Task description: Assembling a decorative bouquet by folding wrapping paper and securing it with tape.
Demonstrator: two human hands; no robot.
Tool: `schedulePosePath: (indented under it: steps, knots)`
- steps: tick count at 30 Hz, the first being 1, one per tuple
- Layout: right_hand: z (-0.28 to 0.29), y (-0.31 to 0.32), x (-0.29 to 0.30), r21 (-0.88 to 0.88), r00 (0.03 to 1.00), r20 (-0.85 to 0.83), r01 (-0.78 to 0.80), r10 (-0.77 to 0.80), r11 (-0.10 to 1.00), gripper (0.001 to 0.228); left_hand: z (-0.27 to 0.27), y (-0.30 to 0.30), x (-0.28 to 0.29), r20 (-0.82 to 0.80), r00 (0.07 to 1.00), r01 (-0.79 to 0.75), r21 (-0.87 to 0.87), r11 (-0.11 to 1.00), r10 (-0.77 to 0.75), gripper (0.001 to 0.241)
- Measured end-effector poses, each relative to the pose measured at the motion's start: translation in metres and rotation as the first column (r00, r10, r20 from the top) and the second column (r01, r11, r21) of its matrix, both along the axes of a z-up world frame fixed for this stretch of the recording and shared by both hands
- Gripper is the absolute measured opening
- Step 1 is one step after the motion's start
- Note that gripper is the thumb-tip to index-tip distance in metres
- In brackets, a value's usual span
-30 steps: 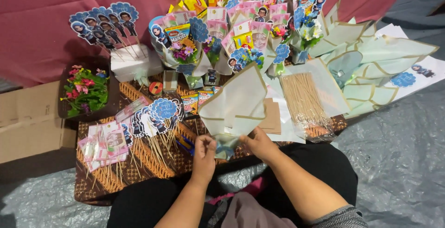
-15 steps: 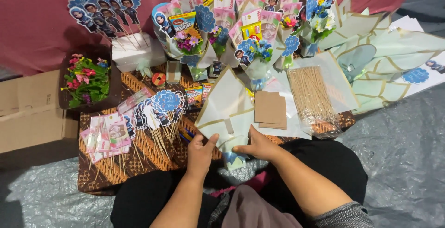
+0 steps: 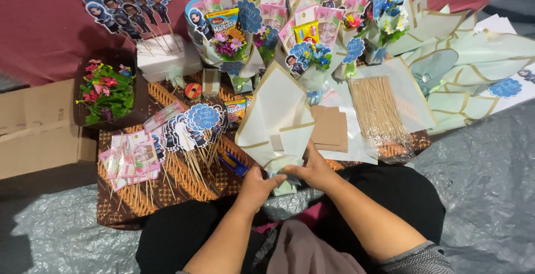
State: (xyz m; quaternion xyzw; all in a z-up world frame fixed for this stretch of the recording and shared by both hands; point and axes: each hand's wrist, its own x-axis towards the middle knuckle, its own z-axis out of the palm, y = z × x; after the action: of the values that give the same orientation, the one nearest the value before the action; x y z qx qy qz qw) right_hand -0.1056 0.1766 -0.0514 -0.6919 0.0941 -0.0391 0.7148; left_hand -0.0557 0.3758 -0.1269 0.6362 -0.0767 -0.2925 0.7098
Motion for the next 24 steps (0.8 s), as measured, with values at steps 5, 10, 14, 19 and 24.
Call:
schedulePosePath:
  steps: [5, 10, 14, 19, 24]
  knots:
    - [0.051, -0.003, -0.012, -0.452, 0.881, 0.449, 0.366, -0.147, 0.813, 0.066, 0.045, -0.004, 0.004, 0.114, 0.993, -0.044, 0.334, 0.941, 0.006, 0.063]
    - [0.059, 0.015, -0.012, -0.689, 0.874, 0.486, 0.376, 0.010, 0.620, 0.040, 0.064, -0.009, -0.006, 0.203, 0.978, -0.036, 0.400, 0.916, -0.051, 0.050]
    - [0.060, 0.016, -0.011, -0.683, 0.875, 0.482, 0.400, -0.034, 0.610, 0.031, 0.078, -0.009, -0.006, 0.188, 0.982, -0.045, 0.385, 0.922, -0.031, 0.054]
    - [0.067, 0.014, -0.012, -0.690, 0.892, 0.448, 0.388, -0.060, 0.611, 0.032, 0.071, -0.009, -0.002, 0.149, 0.989, -0.040, 0.231, 0.972, 0.005, 0.058]
    - [0.066, 0.012, -0.013, -0.701, 0.894, 0.445, 0.382, -0.050, 0.602, 0.030, 0.070, -0.005, -0.003, 0.087, 0.995, -0.048, 0.095, 0.994, 0.040, 0.057]
